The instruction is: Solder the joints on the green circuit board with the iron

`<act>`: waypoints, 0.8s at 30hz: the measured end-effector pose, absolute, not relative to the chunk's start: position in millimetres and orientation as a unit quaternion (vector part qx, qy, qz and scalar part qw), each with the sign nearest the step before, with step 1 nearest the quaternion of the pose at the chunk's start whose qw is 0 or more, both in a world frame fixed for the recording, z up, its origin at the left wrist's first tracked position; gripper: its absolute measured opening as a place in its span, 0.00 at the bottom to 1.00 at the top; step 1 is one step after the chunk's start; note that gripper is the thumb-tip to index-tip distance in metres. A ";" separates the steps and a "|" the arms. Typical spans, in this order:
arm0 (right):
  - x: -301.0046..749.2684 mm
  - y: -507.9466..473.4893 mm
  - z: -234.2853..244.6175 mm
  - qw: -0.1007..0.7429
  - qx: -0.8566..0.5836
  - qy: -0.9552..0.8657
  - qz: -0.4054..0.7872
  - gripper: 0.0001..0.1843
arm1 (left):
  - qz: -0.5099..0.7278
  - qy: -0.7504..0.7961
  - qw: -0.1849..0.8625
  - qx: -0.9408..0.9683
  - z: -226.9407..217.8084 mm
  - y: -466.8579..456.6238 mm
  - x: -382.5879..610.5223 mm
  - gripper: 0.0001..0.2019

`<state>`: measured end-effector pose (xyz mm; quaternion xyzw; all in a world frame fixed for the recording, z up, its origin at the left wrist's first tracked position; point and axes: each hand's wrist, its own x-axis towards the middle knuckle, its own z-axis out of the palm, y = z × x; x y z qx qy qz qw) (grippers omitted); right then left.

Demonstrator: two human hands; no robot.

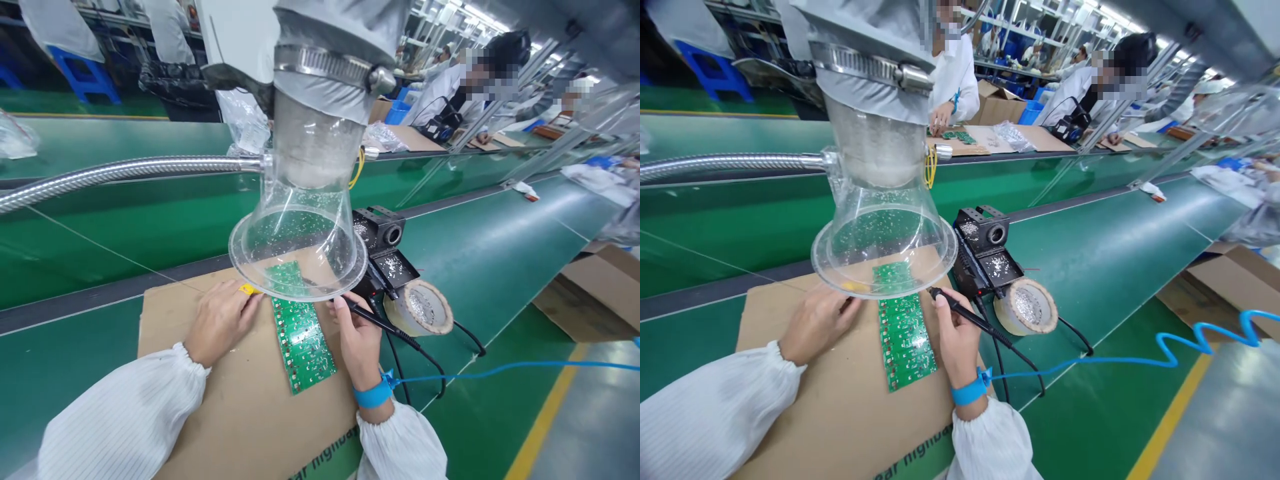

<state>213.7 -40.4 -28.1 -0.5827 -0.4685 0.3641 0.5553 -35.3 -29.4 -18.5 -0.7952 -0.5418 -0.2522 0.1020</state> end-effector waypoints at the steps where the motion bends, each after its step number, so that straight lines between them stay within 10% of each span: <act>1: 213.5 -40.5 -27.3 0.555 -0.582 -0.467 0.367 0.19 | -0.257 -0.543 0.097 -0.794 -19.2 -29.9 -34.9 0.16; 24: 211.4 -25.2 -6.2 0.583 -0.551 -0.422 0.421 0.18 | -0.314 -0.501 0.080 -0.803 -33.2 -35.6 -38.5 0.12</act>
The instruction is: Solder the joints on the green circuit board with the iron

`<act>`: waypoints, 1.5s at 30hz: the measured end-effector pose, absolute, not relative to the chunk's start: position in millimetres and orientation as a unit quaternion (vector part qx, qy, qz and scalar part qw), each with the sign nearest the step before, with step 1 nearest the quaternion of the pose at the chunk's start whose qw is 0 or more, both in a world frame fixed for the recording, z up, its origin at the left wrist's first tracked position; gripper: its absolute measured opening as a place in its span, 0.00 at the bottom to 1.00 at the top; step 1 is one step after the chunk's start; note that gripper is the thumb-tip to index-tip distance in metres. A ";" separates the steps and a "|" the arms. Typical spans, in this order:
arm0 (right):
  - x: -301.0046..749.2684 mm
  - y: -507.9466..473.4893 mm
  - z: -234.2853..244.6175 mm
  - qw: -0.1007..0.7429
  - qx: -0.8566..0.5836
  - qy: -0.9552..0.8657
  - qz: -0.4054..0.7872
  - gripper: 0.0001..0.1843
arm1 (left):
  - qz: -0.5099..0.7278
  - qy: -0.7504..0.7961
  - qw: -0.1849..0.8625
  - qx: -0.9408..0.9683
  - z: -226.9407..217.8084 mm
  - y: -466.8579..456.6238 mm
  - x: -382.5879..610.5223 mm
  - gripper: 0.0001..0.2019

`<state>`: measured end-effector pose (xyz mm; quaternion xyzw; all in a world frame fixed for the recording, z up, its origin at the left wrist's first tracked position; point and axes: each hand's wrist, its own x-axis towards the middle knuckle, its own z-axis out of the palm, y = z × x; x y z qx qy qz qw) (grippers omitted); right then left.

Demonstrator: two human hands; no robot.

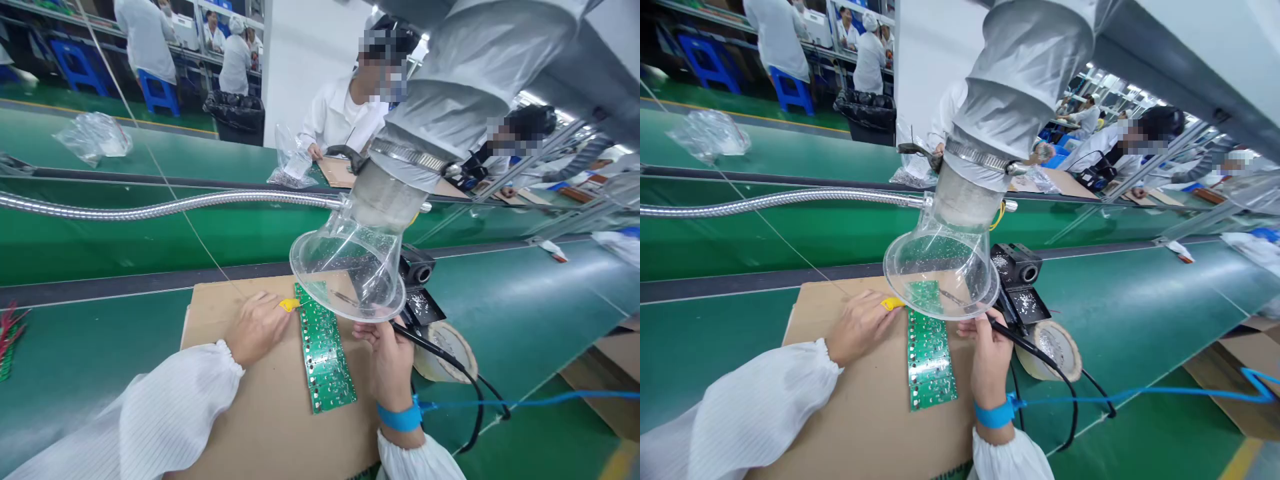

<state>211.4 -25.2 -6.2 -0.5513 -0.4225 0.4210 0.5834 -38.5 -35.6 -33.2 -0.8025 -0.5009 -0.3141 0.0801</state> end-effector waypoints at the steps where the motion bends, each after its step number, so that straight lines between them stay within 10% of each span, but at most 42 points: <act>1: 209.7 -23.0 -10.5 0.590 -0.553 -0.419 0.413 0.18 | -0.317 -0.503 0.084 -0.800 -33.0 -35.6 -38.6 0.12; 29: 196.9 -19.8 -31.3 0.553 -0.513 -0.500 0.426 0.14 | -0.191 -0.559 0.132 -0.796 -12.4 -20.5 -33.4 0.24; 45: 197.5 -19.6 -32.9 0.553 -0.516 -0.505 0.415 0.14 | -0.155 -0.582 0.066 -0.795 -12.8 -16.2 -25.5 0.13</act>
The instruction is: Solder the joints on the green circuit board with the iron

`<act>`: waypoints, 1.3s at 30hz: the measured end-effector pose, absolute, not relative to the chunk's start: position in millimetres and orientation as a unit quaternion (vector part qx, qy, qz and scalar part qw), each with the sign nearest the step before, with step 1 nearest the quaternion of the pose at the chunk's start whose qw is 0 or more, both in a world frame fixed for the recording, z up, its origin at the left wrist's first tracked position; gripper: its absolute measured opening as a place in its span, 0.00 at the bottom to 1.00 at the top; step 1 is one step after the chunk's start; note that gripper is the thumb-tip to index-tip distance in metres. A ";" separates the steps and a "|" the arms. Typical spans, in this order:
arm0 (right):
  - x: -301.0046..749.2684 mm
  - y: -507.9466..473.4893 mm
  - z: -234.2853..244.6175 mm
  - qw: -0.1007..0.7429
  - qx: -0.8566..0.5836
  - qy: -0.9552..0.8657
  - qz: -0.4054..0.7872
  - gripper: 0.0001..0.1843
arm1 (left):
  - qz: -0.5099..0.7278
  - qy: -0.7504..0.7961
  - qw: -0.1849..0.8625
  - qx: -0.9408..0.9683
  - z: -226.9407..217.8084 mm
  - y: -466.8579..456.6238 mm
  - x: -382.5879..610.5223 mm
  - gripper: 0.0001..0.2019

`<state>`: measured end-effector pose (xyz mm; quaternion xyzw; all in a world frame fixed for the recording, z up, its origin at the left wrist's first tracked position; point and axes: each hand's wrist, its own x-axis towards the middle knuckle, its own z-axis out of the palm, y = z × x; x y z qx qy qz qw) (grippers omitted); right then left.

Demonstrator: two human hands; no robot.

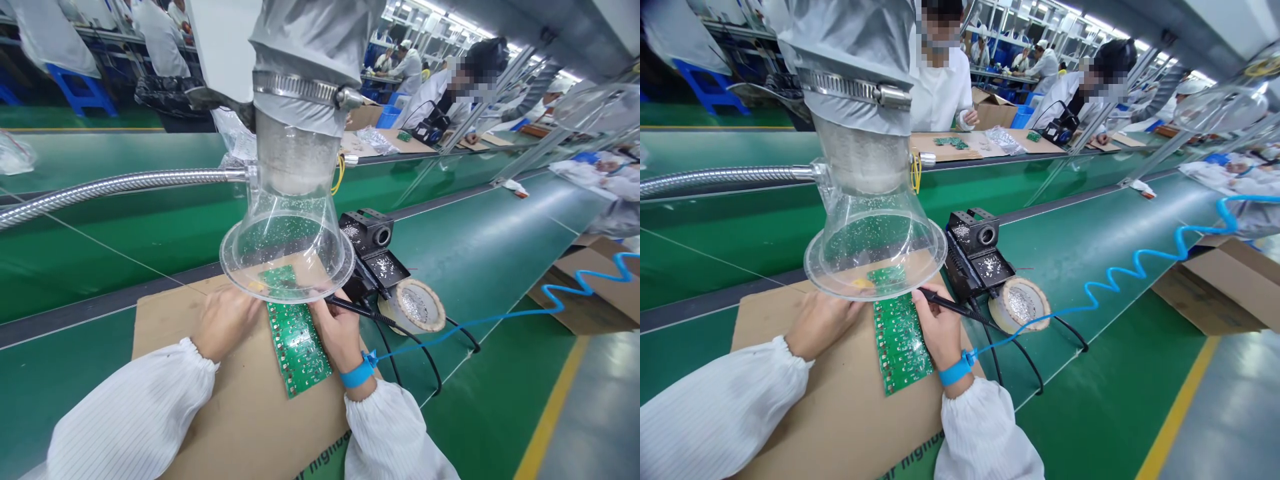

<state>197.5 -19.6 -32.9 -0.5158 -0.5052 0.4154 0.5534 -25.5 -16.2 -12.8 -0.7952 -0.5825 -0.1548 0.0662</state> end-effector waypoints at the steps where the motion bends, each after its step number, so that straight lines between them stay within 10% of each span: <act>1: 197.6 -20.0 -32.6 0.555 -0.510 -0.506 0.418 0.13 | -0.159 -0.585 0.061 -0.793 -12.2 -16.6 -25.7 0.13; 39: 197.4 -21.2 -28.9 0.547 -0.511 -0.519 0.412 0.13 | -0.118 -0.584 0.130 -0.793 13.4 -20.8 -45.4 0.17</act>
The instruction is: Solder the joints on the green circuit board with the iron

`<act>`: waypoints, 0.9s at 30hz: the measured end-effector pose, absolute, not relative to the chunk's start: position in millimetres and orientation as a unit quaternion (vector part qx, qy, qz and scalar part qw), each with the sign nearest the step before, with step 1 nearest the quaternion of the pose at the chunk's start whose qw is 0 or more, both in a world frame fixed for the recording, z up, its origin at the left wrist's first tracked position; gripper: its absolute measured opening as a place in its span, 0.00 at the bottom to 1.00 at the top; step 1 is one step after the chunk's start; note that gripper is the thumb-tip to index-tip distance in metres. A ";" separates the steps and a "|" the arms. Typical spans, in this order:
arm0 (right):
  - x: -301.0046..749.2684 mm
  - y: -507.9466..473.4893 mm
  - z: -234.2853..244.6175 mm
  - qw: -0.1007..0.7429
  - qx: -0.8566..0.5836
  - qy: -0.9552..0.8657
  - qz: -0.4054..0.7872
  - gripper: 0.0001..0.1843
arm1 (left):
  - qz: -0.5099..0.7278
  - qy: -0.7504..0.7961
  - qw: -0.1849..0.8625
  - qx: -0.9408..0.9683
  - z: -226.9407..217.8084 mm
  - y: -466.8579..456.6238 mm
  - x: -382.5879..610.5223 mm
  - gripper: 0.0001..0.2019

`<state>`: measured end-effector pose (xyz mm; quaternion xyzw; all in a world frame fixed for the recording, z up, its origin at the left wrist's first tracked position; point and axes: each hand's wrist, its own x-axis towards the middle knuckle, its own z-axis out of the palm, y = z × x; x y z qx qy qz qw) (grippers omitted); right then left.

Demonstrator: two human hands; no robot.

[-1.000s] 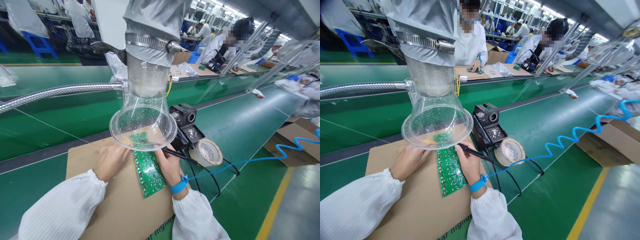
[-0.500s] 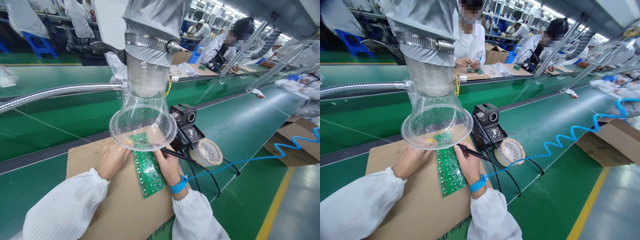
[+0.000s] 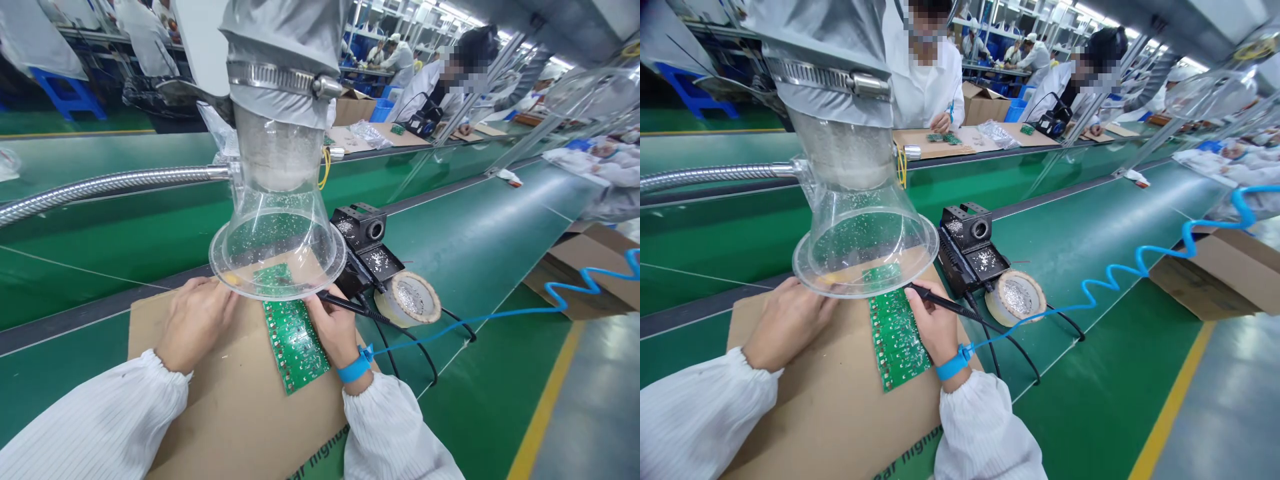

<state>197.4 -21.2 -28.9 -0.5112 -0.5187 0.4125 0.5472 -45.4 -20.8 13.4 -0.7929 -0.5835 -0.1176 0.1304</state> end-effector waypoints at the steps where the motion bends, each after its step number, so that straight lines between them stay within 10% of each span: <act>1: 197.2 -21.2 -29.1 0.548 -0.510 -0.518 0.413 0.12 | -0.099 -0.590 0.135 -0.790 12.8 -22.3 -45.0 0.17; 27: 196.1 -20.5 -28.0 0.554 -0.498 -0.522 0.417 0.11 | -0.039 -0.612 0.118 -0.781 17.0 -27.3 -42.8 0.21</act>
